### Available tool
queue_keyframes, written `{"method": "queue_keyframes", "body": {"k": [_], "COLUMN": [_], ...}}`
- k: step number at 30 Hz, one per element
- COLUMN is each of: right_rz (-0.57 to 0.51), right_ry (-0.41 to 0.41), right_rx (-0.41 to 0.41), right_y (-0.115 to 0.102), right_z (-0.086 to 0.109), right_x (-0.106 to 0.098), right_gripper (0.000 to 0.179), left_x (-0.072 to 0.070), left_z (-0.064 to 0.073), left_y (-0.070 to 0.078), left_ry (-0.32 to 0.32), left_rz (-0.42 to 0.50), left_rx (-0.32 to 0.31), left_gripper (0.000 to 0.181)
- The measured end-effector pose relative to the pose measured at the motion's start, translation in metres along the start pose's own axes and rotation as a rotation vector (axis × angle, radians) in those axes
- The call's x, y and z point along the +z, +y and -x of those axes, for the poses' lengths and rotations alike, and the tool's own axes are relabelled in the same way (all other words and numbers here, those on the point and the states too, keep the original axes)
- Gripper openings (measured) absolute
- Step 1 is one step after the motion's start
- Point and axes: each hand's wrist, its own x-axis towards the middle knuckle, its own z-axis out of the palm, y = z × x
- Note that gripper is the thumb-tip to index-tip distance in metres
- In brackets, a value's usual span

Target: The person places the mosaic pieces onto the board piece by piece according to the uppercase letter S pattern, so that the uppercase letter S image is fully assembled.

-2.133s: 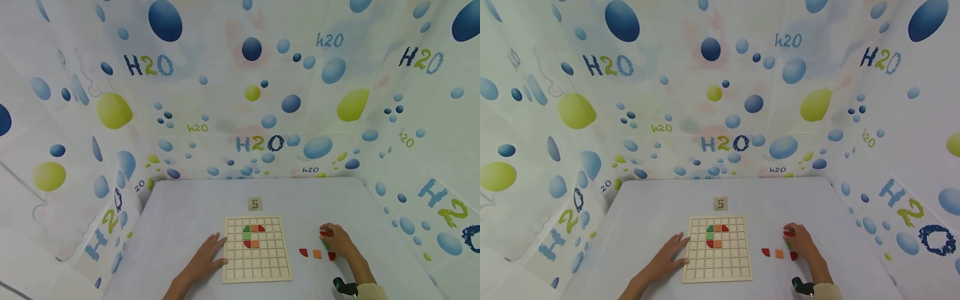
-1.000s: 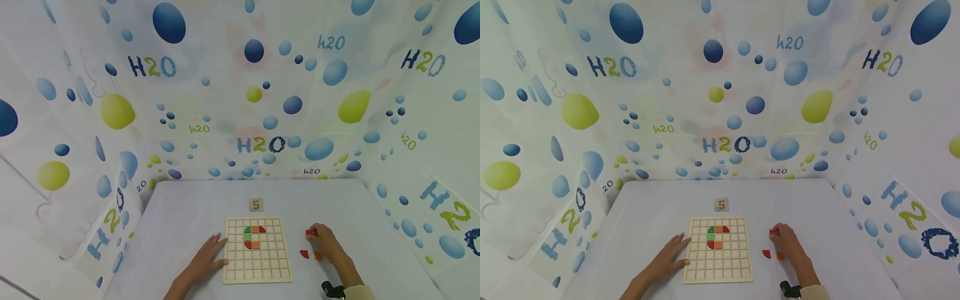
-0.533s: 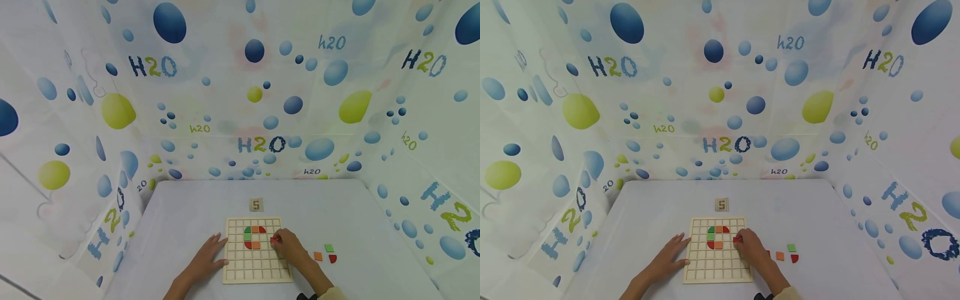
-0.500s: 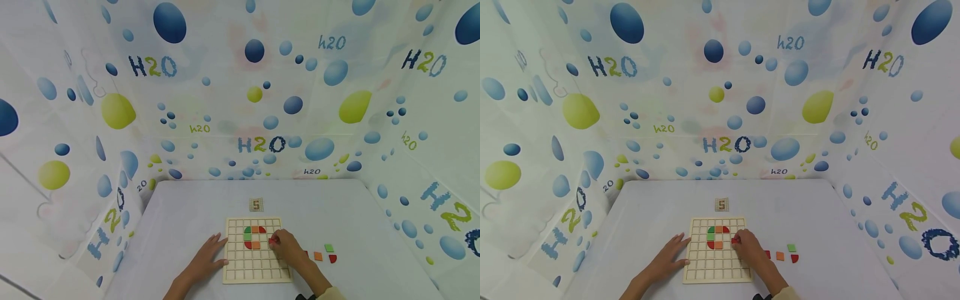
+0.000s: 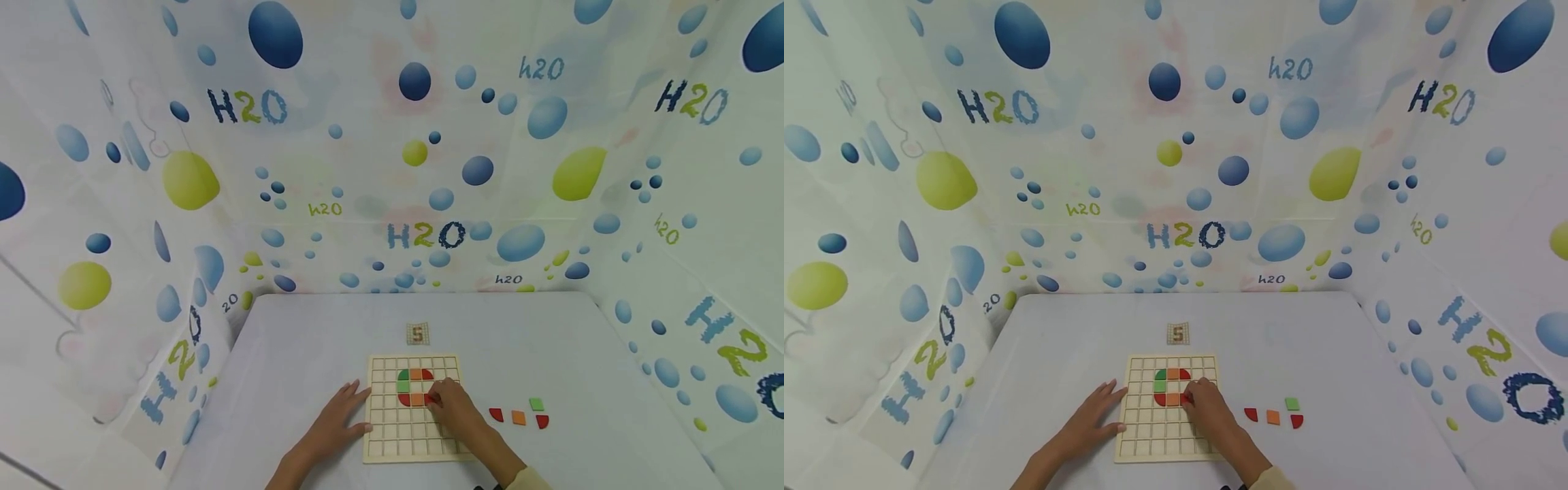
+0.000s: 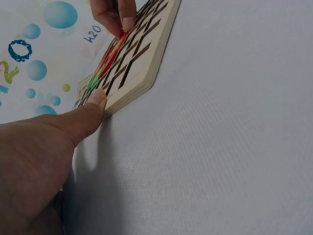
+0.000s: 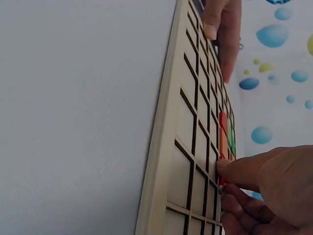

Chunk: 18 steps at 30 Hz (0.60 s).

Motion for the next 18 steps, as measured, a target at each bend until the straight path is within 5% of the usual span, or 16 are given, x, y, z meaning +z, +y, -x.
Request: {"method": "queue_keyframes", "body": {"k": [18], "right_rz": [-0.013], "right_ry": [0.026], "right_rx": [-0.017], "right_y": [0.012], "right_z": [0.008], "right_x": [-0.005], "right_gripper": [0.012], "left_x": [0.0], "left_z": [0.0], "left_y": [0.0], "left_ry": [-0.002], "left_rz": [0.018], "left_rx": [-0.011], "left_gripper": [0.08]}}
